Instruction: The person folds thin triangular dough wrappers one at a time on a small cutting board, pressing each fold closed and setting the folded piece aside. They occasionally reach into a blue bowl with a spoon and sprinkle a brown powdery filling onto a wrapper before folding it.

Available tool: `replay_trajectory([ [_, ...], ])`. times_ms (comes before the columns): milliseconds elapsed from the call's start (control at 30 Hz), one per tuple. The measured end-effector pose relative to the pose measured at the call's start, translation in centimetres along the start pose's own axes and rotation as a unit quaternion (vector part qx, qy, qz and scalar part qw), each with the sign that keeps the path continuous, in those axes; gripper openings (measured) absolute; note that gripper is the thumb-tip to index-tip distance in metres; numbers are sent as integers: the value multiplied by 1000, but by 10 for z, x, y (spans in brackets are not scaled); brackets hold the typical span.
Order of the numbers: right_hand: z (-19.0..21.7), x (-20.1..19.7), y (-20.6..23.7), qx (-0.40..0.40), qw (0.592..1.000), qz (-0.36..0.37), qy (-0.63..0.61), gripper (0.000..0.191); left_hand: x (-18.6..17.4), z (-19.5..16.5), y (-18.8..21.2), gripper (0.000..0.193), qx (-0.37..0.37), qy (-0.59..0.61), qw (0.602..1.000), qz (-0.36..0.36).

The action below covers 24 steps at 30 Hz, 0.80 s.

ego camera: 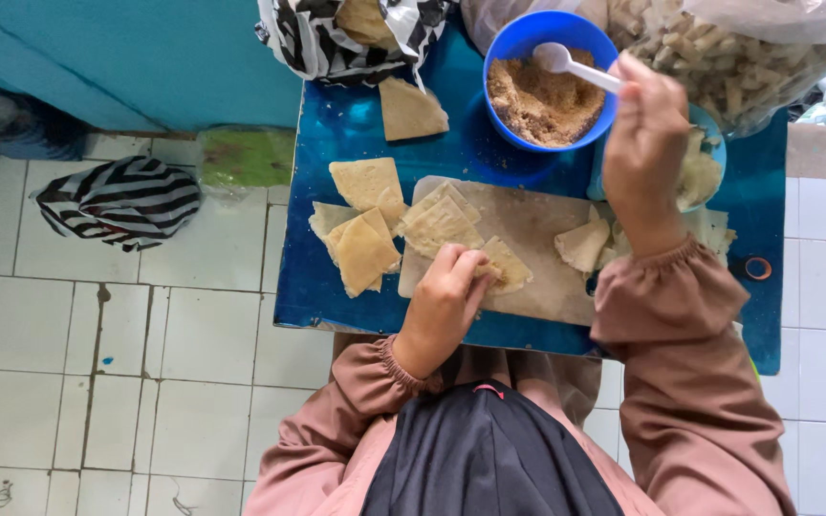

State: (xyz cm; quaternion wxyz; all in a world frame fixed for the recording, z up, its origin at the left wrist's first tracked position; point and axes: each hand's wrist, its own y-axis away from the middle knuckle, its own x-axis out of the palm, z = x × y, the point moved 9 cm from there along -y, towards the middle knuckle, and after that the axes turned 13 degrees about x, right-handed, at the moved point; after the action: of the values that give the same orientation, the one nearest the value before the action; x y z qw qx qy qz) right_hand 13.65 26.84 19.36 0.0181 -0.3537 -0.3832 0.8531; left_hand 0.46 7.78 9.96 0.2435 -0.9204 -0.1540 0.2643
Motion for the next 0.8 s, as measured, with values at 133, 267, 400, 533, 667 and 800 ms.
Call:
replay_trajectory([
  [133,28,-4,19,-15,993,75,92,17,-2,1,-2,14,6,0,1000,10],
  [267,37,15,92,51,944,311,93,19,-2,7,-5,13,-5,14,1000,18],
  [400,35,27,128,82,932,348,65,20,3,8,-6,13,-7,-6,999,36],
  [533,18,26,138,192,911,364,-34,12,4,8,-7,13,-7,-19,999,39],
  [667,2,29,149,361,828,355,-240,13,5,11,-7,14,-17,-2,999,46],
  [800,8,35,145,300,869,348,-184,21,5,14,-7,22,-31,16,998,45],
])
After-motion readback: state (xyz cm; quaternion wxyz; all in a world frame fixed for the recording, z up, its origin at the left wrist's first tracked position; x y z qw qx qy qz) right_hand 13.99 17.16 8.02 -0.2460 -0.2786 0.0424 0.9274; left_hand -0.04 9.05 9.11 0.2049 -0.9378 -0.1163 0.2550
